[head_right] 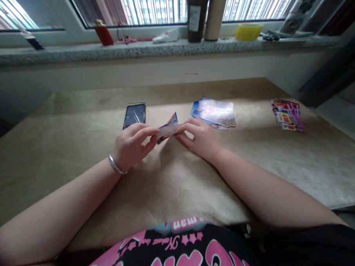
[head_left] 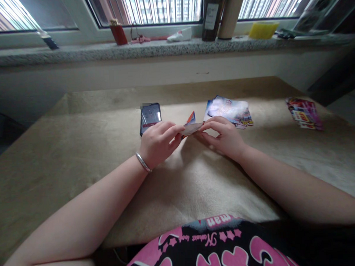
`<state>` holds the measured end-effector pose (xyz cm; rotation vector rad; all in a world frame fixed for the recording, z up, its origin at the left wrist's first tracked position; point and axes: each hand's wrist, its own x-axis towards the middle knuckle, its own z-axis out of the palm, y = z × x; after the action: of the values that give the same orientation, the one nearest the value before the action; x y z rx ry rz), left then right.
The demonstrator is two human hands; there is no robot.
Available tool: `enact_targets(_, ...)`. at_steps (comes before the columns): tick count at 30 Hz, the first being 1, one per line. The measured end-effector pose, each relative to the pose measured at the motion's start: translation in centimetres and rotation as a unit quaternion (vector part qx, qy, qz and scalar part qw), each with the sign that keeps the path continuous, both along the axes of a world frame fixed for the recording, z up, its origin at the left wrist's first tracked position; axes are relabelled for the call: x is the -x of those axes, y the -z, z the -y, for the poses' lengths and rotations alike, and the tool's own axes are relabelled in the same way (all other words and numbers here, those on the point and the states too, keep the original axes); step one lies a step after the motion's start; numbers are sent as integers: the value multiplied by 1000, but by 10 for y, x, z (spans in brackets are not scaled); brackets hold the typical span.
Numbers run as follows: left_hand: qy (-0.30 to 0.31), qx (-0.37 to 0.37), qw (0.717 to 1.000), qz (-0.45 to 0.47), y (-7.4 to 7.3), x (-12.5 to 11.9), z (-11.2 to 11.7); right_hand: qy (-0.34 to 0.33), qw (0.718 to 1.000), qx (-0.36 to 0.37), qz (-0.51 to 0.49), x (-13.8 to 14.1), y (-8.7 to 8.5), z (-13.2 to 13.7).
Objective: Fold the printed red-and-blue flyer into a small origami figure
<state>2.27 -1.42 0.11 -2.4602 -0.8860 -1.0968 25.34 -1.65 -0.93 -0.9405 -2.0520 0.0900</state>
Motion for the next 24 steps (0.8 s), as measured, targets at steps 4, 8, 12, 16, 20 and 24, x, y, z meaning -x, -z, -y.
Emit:
enact_targets(4,22,37,999,10,4,0,0,11,1000,23,-12,0,-1,1)
enact_targets(8,63,85,994,23,5,1,-1,17,999,48,-2,-2,3,-1)
enact_targets(12,83,115,989,35,2,4,-2,7,999,42,23,-7,6,-3)
enact_targets(16,76,132,988,37,-1,8,-1,-36,997,12,69,-13,5,-7)
enact_targets(20,-40,91,995,-19,-2,10,-3,-99,988,18,120,-20,2,-10)
enact_targets(24,-133,29,988,-70,0,13,-8,-129,982,41,133,-25,4,-13)
